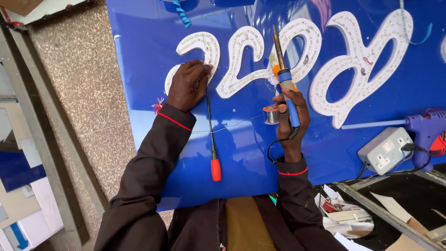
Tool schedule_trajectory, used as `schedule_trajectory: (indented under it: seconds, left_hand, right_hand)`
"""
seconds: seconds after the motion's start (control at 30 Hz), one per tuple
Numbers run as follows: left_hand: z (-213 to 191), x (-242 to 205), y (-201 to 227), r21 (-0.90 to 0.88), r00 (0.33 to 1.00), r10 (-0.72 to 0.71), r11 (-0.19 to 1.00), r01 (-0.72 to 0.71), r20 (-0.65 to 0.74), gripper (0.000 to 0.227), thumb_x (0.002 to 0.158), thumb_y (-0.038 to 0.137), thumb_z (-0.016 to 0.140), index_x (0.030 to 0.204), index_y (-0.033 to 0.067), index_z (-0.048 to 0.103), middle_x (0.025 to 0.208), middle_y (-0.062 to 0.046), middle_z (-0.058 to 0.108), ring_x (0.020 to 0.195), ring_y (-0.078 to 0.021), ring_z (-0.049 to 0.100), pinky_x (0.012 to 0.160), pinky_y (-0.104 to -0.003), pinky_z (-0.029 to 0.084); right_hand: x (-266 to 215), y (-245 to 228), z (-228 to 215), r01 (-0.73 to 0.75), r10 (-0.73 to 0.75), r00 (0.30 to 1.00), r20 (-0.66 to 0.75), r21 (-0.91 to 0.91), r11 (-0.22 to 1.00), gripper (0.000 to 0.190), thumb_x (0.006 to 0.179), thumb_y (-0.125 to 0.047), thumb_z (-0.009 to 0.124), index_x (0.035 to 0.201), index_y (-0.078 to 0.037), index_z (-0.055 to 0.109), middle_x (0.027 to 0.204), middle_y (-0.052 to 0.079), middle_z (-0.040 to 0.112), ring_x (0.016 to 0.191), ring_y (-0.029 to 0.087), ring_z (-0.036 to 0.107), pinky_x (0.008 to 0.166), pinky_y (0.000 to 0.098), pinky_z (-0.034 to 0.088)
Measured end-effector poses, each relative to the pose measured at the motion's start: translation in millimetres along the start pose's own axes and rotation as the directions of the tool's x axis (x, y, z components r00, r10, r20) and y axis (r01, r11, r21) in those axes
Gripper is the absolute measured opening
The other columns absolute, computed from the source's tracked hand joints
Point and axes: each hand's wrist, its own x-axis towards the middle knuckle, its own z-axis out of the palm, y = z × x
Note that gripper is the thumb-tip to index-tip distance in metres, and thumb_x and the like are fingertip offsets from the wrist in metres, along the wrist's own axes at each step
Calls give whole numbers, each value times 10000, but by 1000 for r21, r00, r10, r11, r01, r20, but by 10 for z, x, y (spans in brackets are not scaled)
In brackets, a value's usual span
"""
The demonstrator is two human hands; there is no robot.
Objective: The person solders red wires to LED strips embedded in white letters on a blue board. They use a soldering iron and solder wire, then trim excess wire with a utility knife. The work continues across multiple letters without showing the final completed state.
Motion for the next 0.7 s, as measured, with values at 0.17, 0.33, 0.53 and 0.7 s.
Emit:
schedule_trajectory:
  seconds: [0.17, 0.33, 0.53, 0.7]
  left_hand:
    - [122, -75, 14, 115, 998, -53, 992, 58, -39, 101, 1035, 42, 829, 1045, 130, 782, 1043, -95, 876, 1161, -402, 797, 943, -497, 643]
    - [298, 55, 209, 75, 925, -258, 954, 289, -280, 123, 963, 13, 813, 1002, 124, 777, 948, -72, 838, 1086, -402, 796, 891, -520, 634]
    - [404, 83, 446, 80, 871, -311, 928, 365, -380, 95, 987, 4, 787, 967, 86, 743, 1041, -98, 724, 1046, -404, 740, 851, -499, 614]
    - [430, 91, 427, 88, 867, -311, 924, 371, -389, 95, 998, -11, 758, 985, 79, 732, 1040, -86, 626, 962, -356, 690, 815, -457, 582]
  right_hand:
    - [157, 101, -11, -32, 27, 999, 46, 96, 995, 453, 1200, -323, 611, 1452, 53, 604, 1144, 217, 709, 1036, 311, 772, 868, 417, 684]
    - [528, 316, 4, -76, 67, 997, 41, 274, 959, 623, 1166, -417, 675, 1501, 63, 462, 1107, 277, 723, 1034, 352, 793, 854, 398, 701]
    - [825, 364, 109, -109, 115, 993, 0, 331, 937, 497, 1225, -374, 585, 1494, 42, 545, 1095, 256, 736, 1052, 324, 787, 814, 370, 696]
    - [815, 744, 135, -120, 147, 987, -60, 323, 939, 572, 1223, -455, 517, 1444, 65, 609, 990, 238, 732, 941, 281, 787, 756, 341, 689]
